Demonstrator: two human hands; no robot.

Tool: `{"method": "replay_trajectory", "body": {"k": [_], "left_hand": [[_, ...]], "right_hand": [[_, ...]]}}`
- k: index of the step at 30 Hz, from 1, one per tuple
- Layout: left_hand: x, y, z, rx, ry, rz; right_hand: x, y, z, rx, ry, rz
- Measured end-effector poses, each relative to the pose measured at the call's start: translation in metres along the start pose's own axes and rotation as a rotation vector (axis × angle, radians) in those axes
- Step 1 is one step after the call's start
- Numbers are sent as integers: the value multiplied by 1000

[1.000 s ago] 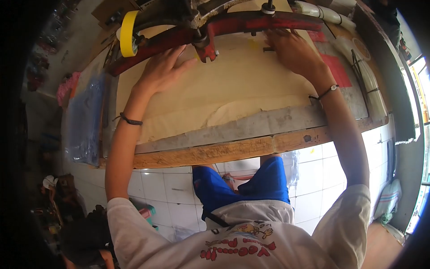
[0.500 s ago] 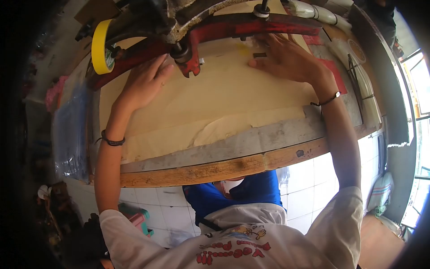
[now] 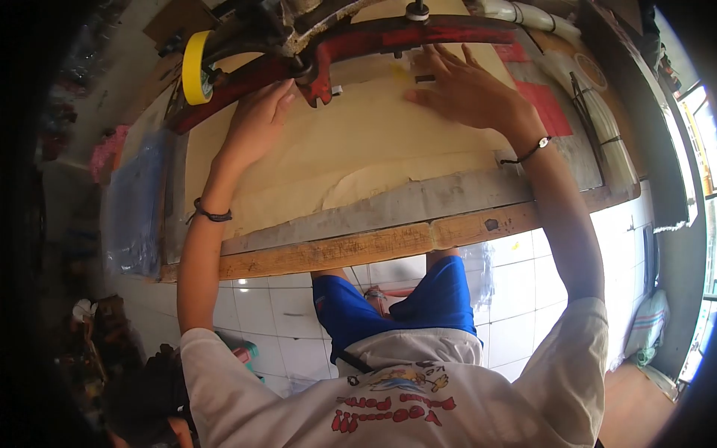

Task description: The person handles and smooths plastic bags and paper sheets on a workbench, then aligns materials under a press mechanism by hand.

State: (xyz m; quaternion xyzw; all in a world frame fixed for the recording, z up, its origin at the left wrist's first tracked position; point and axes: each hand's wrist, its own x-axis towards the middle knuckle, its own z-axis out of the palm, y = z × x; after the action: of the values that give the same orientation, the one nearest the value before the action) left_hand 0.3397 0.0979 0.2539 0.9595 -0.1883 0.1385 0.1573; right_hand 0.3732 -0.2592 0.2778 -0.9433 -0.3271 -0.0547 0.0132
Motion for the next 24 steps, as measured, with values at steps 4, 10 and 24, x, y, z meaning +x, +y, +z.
{"method": "replay_trajectory", "body": {"k": [4, 10, 24], "left_hand": [[-3, 17, -14, -64, 6, 48], [-14, 52, -35, 70, -64, -20], [-8, 20, -10, 81, -65, 41]], "right_hand": [[-6, -11, -2, 16, 32, 50], [-14, -18, -4, 79, 40, 71], [-19, -19, -6, 36, 84, 34]]}}
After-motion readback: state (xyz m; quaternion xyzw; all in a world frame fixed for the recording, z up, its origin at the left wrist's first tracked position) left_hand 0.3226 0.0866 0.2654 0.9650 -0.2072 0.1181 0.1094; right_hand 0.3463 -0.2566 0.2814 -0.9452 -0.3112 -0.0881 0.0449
